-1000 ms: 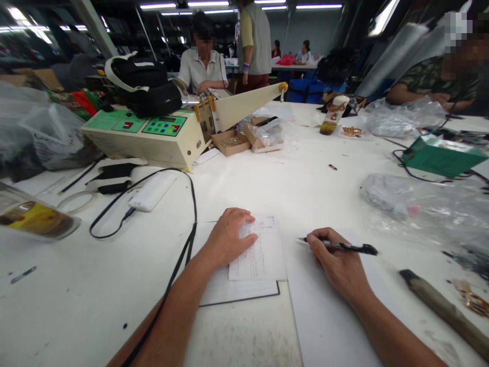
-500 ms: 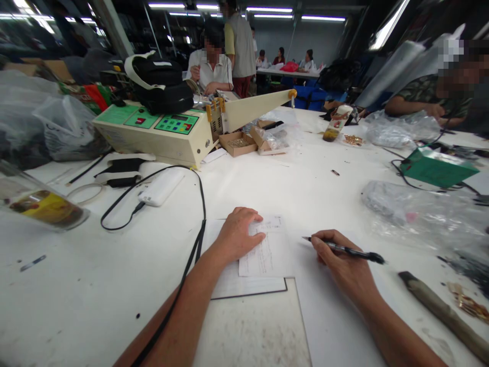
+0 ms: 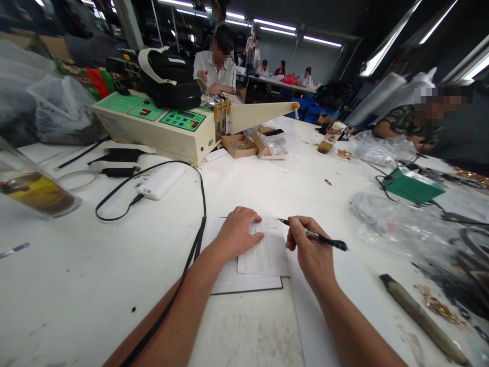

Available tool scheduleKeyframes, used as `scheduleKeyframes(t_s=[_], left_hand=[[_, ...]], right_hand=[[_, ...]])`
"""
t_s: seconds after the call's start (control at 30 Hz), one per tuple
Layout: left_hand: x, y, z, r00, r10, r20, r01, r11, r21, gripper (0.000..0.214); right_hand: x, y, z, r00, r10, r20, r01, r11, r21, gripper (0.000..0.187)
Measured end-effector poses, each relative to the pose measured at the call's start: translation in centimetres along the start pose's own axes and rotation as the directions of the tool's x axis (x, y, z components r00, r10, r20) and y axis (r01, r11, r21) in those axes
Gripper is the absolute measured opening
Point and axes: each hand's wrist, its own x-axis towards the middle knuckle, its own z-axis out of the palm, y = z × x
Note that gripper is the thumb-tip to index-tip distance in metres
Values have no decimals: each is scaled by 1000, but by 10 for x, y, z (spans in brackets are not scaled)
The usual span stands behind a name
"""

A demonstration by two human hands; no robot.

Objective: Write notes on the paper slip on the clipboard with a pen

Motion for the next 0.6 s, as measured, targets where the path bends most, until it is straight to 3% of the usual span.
scheduleKeyframes(t_s=[0.2,0.4,0.6], left_hand=[[2,-1,1,1000,-5,22,5,1000,3,32],[5,4,-1,997,-58,43,59,998,-25,32],[7,6,-3,996,-61,63,62,998,-19,33]], right_hand=[[1,34,6,995,94,21,-94,995,-22,34],[9,37,2,985,162,58,-161,987,-27,30],[4,40,1,986,101,130,-97,995,-37,30]])
